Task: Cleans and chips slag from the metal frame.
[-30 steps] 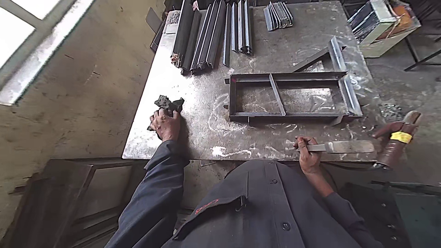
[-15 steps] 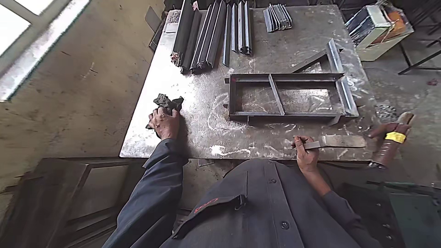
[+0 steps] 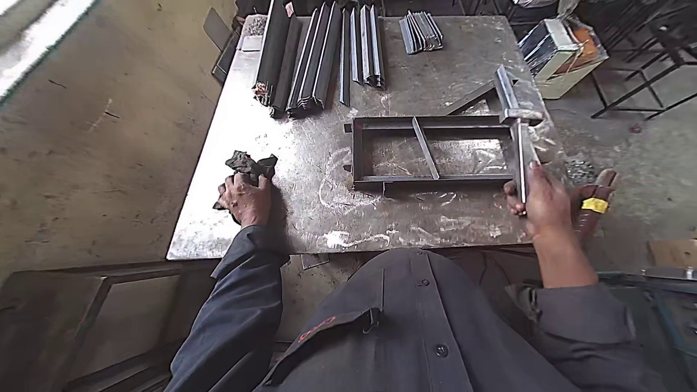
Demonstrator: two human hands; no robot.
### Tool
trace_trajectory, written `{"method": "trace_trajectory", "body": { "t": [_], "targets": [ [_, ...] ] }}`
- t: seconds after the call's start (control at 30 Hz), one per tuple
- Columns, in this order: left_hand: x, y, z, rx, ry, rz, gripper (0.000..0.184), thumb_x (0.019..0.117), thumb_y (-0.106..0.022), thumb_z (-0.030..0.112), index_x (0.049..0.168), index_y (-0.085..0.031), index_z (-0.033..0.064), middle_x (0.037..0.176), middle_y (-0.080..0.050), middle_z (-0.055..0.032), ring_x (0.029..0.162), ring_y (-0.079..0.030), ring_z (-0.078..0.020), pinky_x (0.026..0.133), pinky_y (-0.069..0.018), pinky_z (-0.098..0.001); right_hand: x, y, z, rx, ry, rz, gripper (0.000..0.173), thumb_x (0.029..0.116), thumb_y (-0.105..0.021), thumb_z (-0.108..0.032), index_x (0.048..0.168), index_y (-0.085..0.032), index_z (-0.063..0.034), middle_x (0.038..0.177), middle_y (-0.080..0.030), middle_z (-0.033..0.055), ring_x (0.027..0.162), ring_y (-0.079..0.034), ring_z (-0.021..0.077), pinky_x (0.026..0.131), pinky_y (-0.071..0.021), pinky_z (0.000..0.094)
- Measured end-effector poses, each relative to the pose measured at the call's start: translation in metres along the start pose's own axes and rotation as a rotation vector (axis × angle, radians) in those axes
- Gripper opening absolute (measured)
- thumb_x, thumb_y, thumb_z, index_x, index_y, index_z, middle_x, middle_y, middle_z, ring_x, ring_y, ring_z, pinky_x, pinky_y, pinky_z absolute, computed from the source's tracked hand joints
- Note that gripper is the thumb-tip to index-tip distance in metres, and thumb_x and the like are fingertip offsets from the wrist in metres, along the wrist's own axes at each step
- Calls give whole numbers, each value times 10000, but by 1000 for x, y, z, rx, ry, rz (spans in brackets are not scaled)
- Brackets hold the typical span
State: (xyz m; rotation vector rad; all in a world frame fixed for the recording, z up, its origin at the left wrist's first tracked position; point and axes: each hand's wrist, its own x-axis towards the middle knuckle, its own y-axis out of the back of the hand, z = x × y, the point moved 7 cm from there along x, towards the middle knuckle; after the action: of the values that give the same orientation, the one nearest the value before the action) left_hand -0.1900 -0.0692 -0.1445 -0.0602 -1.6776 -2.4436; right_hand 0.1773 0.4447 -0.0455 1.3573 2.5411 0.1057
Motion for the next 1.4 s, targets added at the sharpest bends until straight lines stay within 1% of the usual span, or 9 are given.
{"method": "trace_trajectory", "body": {
  "t": [0.3, 0.43, 0.6, 0.83, 0.9, 1.03, 1.2, 1.33, 1.4],
  "targets": [
    [4, -4, -11, -46, 17, 36, 607, 958, -563, 557, 1334, -604, 83, 1440, -548, -234, 1386, -468, -441, 1113, -330, -692, 9, -79, 31, -396, -282, -348, 475, 1107, -452, -351, 1564, -402, -232, 754, -571, 43, 469, -425, 86, 434, -381, 233],
    [1, -3, -10, -58, 27, 8, 598, 967, -560, 545, 1351, -599, 89, 1459, -535, -225, 1400, -457, -429, 1126, -325, -676, 27, -54, 13, -108, -271, -229, 411, 1084, -499, -356, 1484, -491, -267, 729, -571, 4, 430, -375, 42, 387, -328, 187],
    [1, -1, -4, -42, 27, -10, 583, 966, -564, 528, 1354, -603, 94, 1461, -538, -224, 1411, -451, -426, 1141, -315, -670, 42, -57, -6, -185, -206, -20, 470, 1116, -409, -322, 1571, -342, -225, 854, -542, 51, 524, -457, 109, 468, -420, 278],
    [5, -6, -11, -42, 20, 16, 604, 955, -568, 564, 1338, -615, 99, 1431, -563, -216, 1391, -472, -417, 1129, -323, -661, -4, -134, 33, -298, -330, -578, 478, 1088, -514, -291, 1556, -425, -257, 761, -561, 47, 440, -410, 73, 395, -363, 201],
    [5, -5, -14, -117, 24, -15, 643, 956, -568, 607, 1363, -607, 110, 1440, -562, -212, 1400, -465, -410, 1147, -309, -654, 5, -136, 21, -482, -123, -553, 511, 1093, -506, -282, 1587, -385, -230, 813, -628, 91, 485, -478, 127, 450, -425, 273],
    [8, 10, -12, -276, 18, -78, 684, 978, -556, 628, 1405, -579, 95, 1454, -548, -224, 1402, -476, -389, 1164, -352, -606, 34, -115, -47, -867, 320, -285, 530, 1091, -459, -351, 1603, -375, -241, 947, -713, 201, 773, -690, 381, 735, -542, 627],
    [-12, 55, 80, -142, -295, -97, 382, 1028, -563, 342, 1326, -636, 114, 1447, -531, -224, 1310, -521, -462, 1033, -420, -711, 55, -107, -88, -1039, 611, 73, 530, 1115, -337, -382, 1633, -305, -278, 1000, -727, 231, 861, -709, 444, 748, -531, 628],
    [-38, 39, 217, -209, -788, -315, 269, 1051, -523, 142, 1249, -698, 89, 1324, -652, -148, 1220, -638, -323, 1034, -520, -549, 98, -108, -23, -1198, 330, -137, 523, 1104, -380, -382, 1619, -325, -312, 1130, -696, 291, 987, -682, 526, 785, -509, 723],
    [-60, 12, 281, -144, -1071, -401, 291, 1007, -542, 97, 1241, -716, 96, 1278, -684, -134, 1237, -630, -326, 1051, -502, -554, 109, -92, -30, -1035, 261, -190, 484, 1083, -467, -365, 1557, -465, -268, 1211, -690, 236, 1000, -692, 446, 858, -520, 680]
  ]
}}
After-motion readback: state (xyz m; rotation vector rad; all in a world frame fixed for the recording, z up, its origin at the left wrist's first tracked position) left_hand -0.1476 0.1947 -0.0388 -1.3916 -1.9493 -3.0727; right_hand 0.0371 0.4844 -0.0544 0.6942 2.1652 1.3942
